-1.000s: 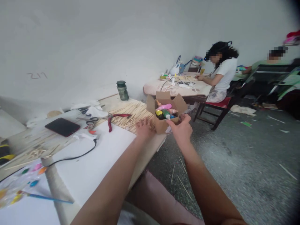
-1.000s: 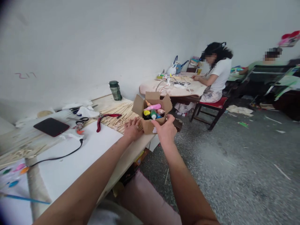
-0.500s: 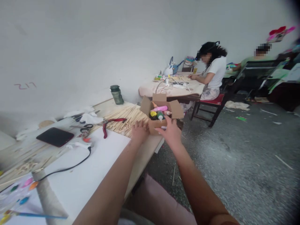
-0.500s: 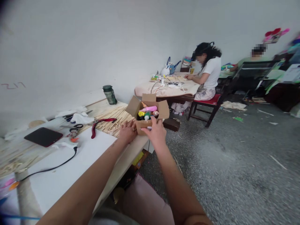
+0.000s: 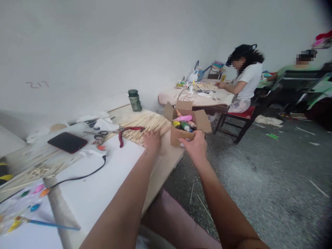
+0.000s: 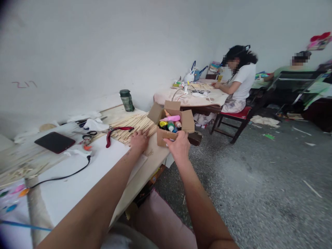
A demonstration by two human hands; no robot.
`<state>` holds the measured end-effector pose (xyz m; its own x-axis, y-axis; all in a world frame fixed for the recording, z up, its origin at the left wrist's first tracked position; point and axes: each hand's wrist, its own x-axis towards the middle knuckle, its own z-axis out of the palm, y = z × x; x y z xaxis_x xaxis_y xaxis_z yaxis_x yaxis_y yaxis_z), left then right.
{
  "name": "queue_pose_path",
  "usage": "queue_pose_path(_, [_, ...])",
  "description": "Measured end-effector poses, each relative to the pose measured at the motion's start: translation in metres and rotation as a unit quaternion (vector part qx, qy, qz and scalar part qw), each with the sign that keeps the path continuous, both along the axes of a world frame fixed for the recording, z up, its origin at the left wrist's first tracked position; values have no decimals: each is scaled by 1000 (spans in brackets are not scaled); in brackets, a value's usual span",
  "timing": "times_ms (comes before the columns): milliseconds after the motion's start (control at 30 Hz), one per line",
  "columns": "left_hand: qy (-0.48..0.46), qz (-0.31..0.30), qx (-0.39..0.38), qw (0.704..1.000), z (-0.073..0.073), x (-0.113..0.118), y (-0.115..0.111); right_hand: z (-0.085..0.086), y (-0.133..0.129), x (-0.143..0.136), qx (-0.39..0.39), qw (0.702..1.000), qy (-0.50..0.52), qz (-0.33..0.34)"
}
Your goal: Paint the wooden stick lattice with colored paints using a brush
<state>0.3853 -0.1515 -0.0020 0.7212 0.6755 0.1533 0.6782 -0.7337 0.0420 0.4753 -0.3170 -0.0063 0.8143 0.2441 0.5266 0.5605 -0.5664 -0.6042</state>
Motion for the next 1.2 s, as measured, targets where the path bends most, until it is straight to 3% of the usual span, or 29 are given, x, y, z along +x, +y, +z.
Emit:
queue_pose_path(267, [-34, 75, 4, 997, -5, -1, 7, 7, 13, 19, 14, 999, -6, 41])
queue_pose_path(467, [-57, 103, -13, 993, 0, -4, 7, 6, 29, 44, -5, 994, -24, 106])
queue_pose_path(700, [-51, 99, -14, 994, 2, -8, 2, 6, 52, 69, -5, 984, -56, 166])
queue_pose_path(867, [-43, 61, -35, 997, 4, -9, -7, 3, 61, 81, 2, 979, -53, 198])
queue_pose_path(1033, [-40, 22, -61, 997, 14, -19, -18, -2, 60, 72, 8, 977, -56, 206])
queue_pose_path(1200, [-63, -9, -76, 995, 25, -45, -16, -8, 68, 40, 43, 990, -21, 130])
